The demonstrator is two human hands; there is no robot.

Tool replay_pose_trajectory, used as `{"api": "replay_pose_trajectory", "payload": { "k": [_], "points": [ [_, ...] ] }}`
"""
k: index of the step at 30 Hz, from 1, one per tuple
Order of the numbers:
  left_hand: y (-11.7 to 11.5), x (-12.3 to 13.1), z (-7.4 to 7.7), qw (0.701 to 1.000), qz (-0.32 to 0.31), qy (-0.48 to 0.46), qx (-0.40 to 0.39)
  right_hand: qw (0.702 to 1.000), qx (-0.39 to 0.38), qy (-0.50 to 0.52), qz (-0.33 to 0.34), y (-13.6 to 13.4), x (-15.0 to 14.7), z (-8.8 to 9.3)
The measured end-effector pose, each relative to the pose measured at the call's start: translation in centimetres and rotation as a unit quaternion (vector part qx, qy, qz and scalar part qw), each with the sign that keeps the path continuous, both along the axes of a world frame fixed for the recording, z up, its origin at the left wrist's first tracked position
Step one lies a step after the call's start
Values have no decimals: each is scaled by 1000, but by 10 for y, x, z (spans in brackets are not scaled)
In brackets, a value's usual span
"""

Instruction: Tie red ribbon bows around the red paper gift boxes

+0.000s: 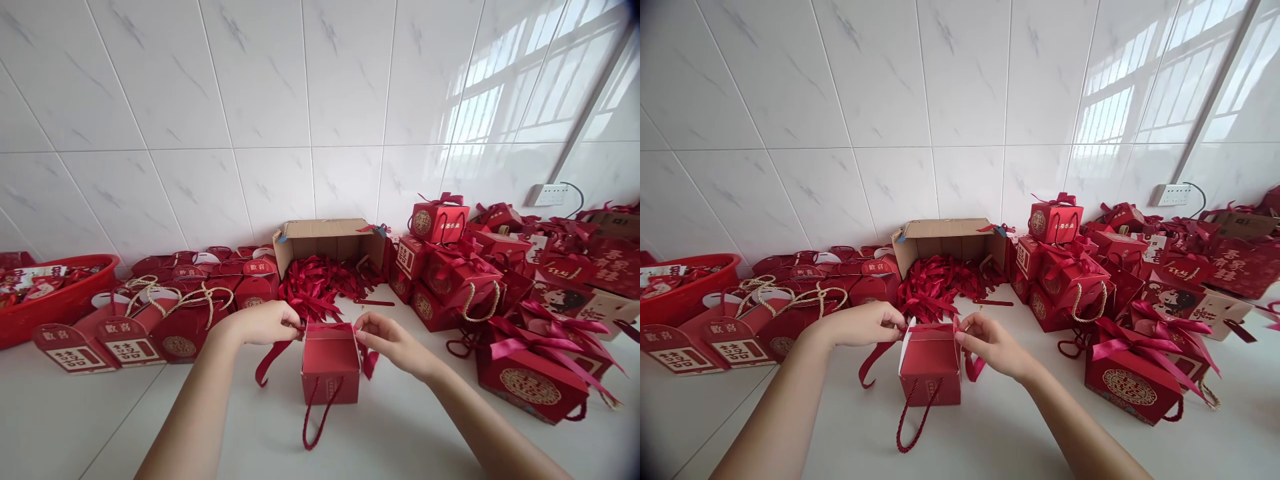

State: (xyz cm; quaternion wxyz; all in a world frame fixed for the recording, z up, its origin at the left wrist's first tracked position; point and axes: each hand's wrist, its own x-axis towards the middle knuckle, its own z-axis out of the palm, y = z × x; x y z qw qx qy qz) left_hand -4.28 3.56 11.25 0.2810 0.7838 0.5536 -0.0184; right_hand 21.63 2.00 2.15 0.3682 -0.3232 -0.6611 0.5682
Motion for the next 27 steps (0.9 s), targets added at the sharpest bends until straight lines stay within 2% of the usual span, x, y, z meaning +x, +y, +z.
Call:
{"api": "replay_pose_trajectory", "payload": {
  "k": [5,7,8,10,12,14,15,17,21,27],
  "points": [
    [0,-1,0,1000,2,-1,-8,995,42,-35,-79,4,-2,-2],
    [0,-2,0,1000,5,-7,0,984,110,-43,-136,4,-3,-4],
    [0,-2,0,1000,7,-9,5,969,169,-55,-174,3,-2,-5],
    [0,-4,0,1000,12,-7,12,909,320,-94,-252,2,-1,-7],
    [0,-6,1,1000,20,-1,18,824,458,-146,-300,0,1,-8],
    [-1,-7,2,999,28,3,27,754,543,-191,-316,-2,1,-9],
    [-3,-7,3,999,36,6,34,735,563,-210,-315,-3,1,-10],
    [-5,-7,4,995,69,30,59,724,570,-241,-303,-3,-1,-11],
    [-5,-6,2,981,140,95,95,741,545,-278,-278,-4,-4,-16],
    [-2,-8,1,979,139,127,81,758,518,-314,-241,-4,-4,-24]
  ]
}}
